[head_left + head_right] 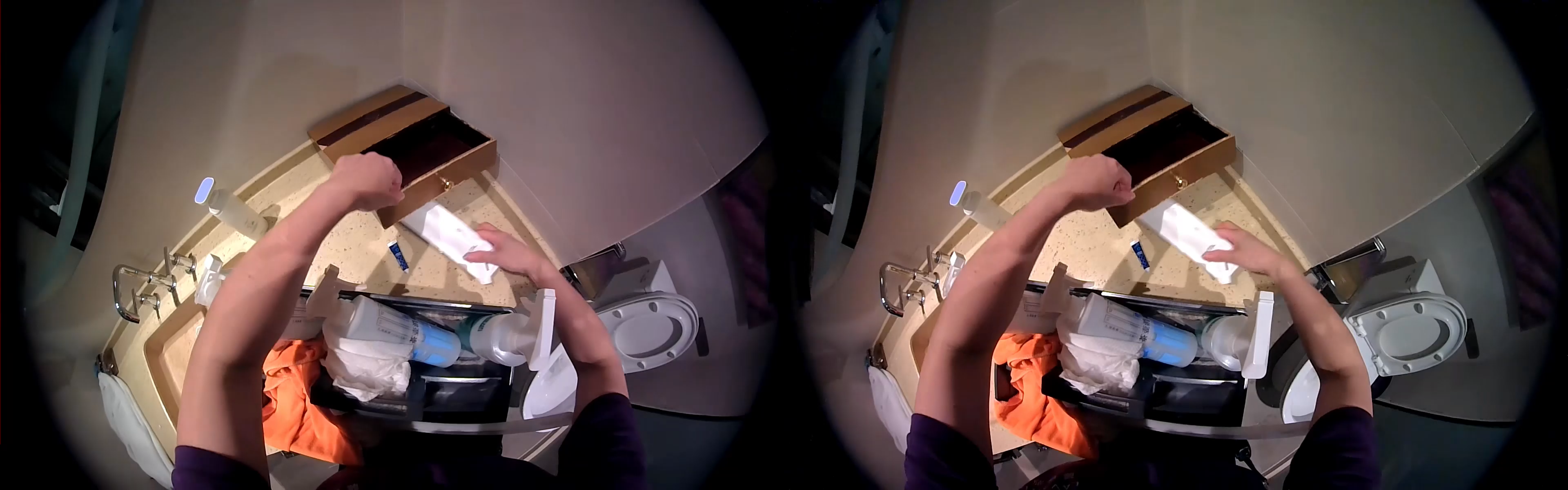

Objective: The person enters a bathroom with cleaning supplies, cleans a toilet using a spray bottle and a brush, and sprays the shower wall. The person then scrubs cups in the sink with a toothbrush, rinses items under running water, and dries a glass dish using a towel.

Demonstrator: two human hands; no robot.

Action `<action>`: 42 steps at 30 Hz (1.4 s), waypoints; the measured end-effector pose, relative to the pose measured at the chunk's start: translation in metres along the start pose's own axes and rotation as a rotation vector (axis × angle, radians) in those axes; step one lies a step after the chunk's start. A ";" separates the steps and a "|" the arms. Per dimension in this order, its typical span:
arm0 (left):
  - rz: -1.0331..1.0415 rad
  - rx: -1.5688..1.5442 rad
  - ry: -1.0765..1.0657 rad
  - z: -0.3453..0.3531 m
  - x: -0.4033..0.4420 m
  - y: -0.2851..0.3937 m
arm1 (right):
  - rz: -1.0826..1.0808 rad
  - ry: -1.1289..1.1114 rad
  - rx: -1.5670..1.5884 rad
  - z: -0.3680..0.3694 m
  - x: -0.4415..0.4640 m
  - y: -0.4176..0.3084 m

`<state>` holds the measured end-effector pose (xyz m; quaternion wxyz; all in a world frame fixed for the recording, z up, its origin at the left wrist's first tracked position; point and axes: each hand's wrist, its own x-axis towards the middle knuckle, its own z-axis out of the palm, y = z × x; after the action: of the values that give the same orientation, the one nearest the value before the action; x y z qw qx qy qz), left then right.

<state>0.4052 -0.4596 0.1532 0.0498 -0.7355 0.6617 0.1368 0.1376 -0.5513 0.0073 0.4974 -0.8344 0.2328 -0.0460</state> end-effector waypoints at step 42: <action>0.062 0.197 0.115 0.067 0.003 0.012 | -0.297 0.468 -0.524 0.018 0.033 0.034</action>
<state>0.3847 -0.4471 0.0894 0.0796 -0.7127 0.6962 0.0304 0.1605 -0.5643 -0.0358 0.1883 -0.9249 0.2204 -0.2460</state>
